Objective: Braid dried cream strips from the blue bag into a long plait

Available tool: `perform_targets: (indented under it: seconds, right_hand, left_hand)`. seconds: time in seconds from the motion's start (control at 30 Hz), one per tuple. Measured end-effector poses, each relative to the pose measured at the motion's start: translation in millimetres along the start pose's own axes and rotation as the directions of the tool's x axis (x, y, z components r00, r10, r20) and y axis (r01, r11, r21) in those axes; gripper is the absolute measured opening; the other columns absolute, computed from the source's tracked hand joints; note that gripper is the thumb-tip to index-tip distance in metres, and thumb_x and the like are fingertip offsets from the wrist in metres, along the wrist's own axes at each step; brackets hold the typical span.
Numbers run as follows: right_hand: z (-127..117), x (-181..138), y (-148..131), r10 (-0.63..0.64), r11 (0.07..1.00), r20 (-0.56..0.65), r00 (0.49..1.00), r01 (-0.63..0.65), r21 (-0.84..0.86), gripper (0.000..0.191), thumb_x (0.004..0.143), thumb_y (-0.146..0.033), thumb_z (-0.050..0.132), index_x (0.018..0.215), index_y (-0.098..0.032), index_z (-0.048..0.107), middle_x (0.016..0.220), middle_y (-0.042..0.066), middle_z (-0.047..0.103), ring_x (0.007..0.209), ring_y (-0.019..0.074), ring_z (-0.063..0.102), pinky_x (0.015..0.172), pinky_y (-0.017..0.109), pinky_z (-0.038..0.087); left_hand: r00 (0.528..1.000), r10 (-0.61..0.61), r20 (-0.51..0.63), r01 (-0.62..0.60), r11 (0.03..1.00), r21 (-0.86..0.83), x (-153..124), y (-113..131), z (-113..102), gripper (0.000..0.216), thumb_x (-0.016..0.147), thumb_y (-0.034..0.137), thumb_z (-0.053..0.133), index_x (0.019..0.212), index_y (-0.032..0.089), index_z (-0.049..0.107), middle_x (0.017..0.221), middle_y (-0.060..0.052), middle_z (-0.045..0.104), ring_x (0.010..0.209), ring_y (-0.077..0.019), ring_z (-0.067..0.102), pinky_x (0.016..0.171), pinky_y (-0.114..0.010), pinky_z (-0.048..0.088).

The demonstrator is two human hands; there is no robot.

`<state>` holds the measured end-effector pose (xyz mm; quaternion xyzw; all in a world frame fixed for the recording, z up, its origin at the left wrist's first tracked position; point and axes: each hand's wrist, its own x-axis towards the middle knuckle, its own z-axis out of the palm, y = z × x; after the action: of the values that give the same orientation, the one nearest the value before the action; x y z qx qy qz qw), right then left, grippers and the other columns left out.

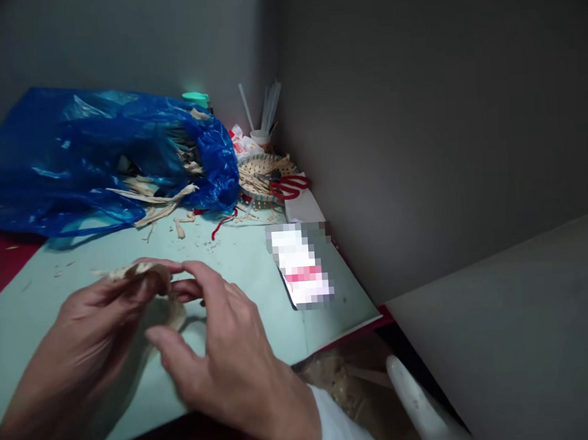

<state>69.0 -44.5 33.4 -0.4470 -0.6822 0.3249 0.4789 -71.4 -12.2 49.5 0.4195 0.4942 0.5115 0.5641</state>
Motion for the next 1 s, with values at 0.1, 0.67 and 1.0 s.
perform_targets:
  seconds: [0.1, 0.67, 1.0]
  right_hand:
    - [7, 20, 7, 0.012, 0.997, -0.032, 0.999, -0.010, 0.081, 0.045, 0.087, -0.026, 0.059, 0.128, -0.022, 0.042, 0.094, 0.001, 0.066, 0.088, 0.0155, 0.063, 0.085, 0.030, 0.049]
    - [40, 80, 54, 0.211, 0.955, 0.117, 0.971, -0.230, 0.187, 0.014, 0.088, -0.031, 0.050, 0.079, -0.019, 0.052, 0.068, -0.003, 0.056, 0.062, 0.0125, 0.053, 0.058, 0.024, 0.039]
    - [43, 71, 44, 0.144, 0.989, 0.337, 0.930, -0.149, -0.011, 0.018, 0.093, -0.037, 0.042, 0.097, -0.021, 0.049, 0.080, 0.003, 0.066, 0.073, 0.0203, 0.064, 0.066, 0.032, 0.047]
  left_hand:
    - [0.997, 0.049, -0.067, -0.043, 0.995, 0.085, 4, 5, 2, 0.015, 0.071, 0.033, 0.076, 0.081, 0.022, 0.074, 0.091, -0.002, 0.070, 0.085, -0.0197, 0.063, 0.076, -0.029, 0.053]
    - [0.989, 0.108, -0.102, -0.100, 0.991, 0.083, 53, -9, -20, 0.017, 0.070, 0.016, 0.067, 0.087, 0.014, 0.069, 0.082, -0.003, 0.068, 0.076, -0.0153, 0.061, 0.073, -0.026, 0.048]
    - [0.994, -0.088, -0.072, 0.091, 0.995, 0.047, 41, 9, -16, 0.009, 0.072, 0.010, 0.070, 0.072, 0.016, 0.063, 0.067, 0.005, 0.062, 0.062, -0.0086, 0.054, 0.060, -0.015, 0.045]
